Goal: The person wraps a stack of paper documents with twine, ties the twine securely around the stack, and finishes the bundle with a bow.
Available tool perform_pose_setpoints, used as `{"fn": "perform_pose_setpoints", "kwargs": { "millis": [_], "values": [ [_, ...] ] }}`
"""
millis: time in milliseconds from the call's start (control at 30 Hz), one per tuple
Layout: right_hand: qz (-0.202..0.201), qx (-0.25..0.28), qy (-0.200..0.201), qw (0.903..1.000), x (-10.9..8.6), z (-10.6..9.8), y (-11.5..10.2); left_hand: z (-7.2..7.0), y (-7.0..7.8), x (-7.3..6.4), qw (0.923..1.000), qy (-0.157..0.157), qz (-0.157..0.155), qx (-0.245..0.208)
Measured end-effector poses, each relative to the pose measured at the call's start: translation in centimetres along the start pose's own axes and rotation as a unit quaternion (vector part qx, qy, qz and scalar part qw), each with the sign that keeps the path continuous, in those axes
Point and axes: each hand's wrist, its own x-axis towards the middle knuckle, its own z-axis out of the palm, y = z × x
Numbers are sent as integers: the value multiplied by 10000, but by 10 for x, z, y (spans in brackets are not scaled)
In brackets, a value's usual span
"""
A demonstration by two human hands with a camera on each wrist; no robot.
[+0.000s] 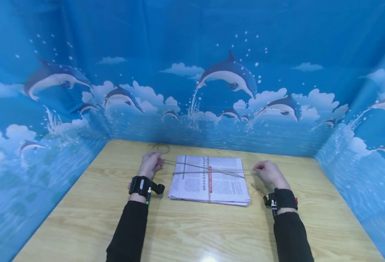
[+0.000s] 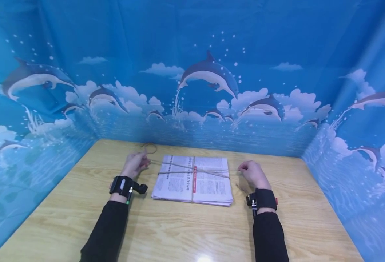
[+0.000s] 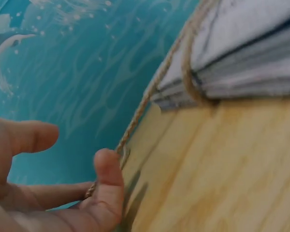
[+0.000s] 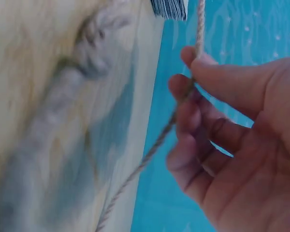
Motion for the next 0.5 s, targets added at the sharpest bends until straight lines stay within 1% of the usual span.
{"fn": "perform_pose_setpoints", "kwargs": {
  "millis": [67, 167, 233, 300, 333, 400, 433, 500],
  "values": [
    [-23, 2, -116, 9999, 1, 3, -4, -1, -2, 1, 9997, -86, -73, 196],
    [-146, 3, -202, 9997, 5, 10, -14, -3, -2, 1, 9988, -181, -14, 446],
    [-374, 4, -139, 9992, 9, 17, -21, -4, -3, 1, 9973, -194, 89, 698],
    [-752, 8, -65, 9971, 12, 24, -29, -4, -3, 0, 9932, -151, 219, 1131],
    [-934, 20, -86, 9956, 14, 28, -32, -5, -4, 0, 9892, -125, 295, 1430],
    [-1190, -21, -167, 9927, 16, 35, -37, -5, -4, -1, 9767, -56, 479, 2091],
    [-1238, -55, -224, 9920, 17, 38, -39, -5, -4, -2, 9670, -23, 587, 2478],
    [-1265, -145, -288, 9914, 18, 41, -41, -3, -2, -4, 9438, 58, 837, 3197]
  ]
}}
